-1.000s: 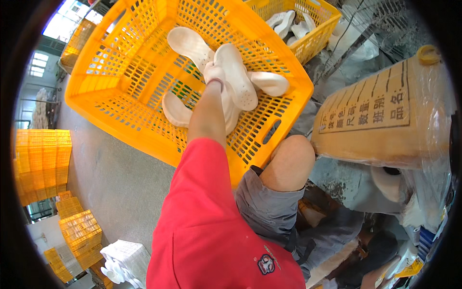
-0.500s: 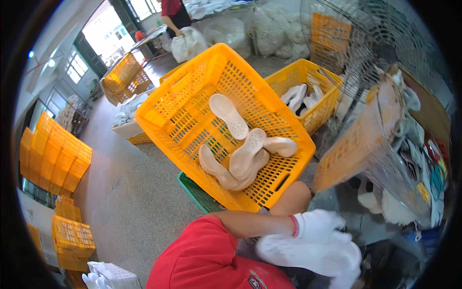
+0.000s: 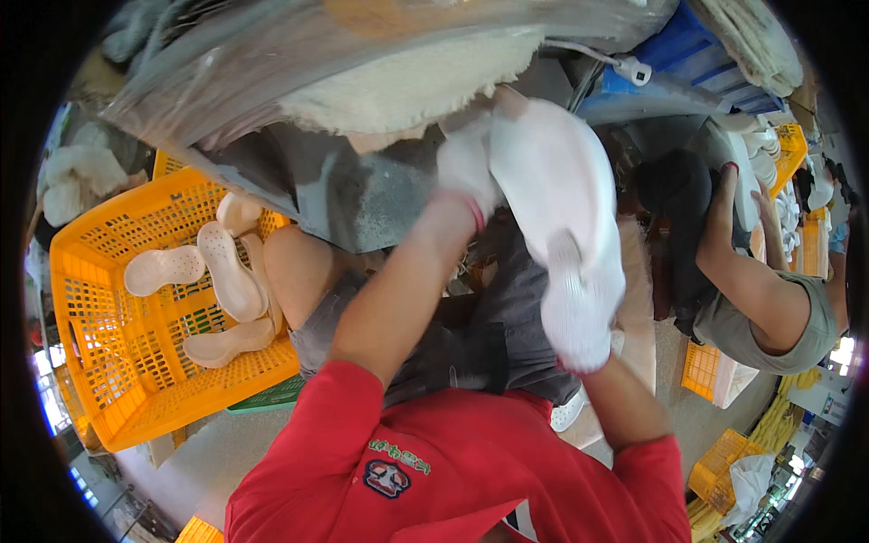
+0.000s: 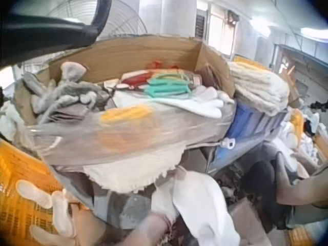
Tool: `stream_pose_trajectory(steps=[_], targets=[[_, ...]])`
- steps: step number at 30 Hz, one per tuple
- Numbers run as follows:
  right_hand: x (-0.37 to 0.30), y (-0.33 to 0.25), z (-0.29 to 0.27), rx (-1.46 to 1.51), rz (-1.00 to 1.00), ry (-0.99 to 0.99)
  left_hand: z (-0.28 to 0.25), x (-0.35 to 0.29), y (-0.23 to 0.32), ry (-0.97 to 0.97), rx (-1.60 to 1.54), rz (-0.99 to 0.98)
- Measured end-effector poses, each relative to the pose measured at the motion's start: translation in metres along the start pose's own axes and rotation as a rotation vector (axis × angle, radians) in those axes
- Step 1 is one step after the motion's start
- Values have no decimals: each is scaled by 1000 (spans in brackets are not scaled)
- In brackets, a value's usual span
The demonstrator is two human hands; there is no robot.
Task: The person sits on the floor and repeatedly rubs white slipper soles against a rotating brush to remove debris, then places each slipper into a yellow basket. The person also moves a basket of finished slippers and retrieves a new basket to continue the task.
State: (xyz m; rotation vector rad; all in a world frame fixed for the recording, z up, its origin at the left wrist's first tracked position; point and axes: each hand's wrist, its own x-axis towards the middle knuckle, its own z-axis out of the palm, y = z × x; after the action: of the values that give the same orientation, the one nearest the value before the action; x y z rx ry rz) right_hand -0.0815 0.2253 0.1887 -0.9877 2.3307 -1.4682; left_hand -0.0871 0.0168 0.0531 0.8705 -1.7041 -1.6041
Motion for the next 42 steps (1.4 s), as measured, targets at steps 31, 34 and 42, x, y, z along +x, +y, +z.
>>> stream_pose_trajectory(steps=[31, 34, 42], targets=[[104, 11, 52, -200, -219, 114, -20, 28, 2, -49, 659, 34], [143, 31, 73, -72, -217, -51, -91, 46, -8, -133, 532, -355], [167, 36, 84, -282, -443, -386, -106, -51, 29, -360, 407, -257]])
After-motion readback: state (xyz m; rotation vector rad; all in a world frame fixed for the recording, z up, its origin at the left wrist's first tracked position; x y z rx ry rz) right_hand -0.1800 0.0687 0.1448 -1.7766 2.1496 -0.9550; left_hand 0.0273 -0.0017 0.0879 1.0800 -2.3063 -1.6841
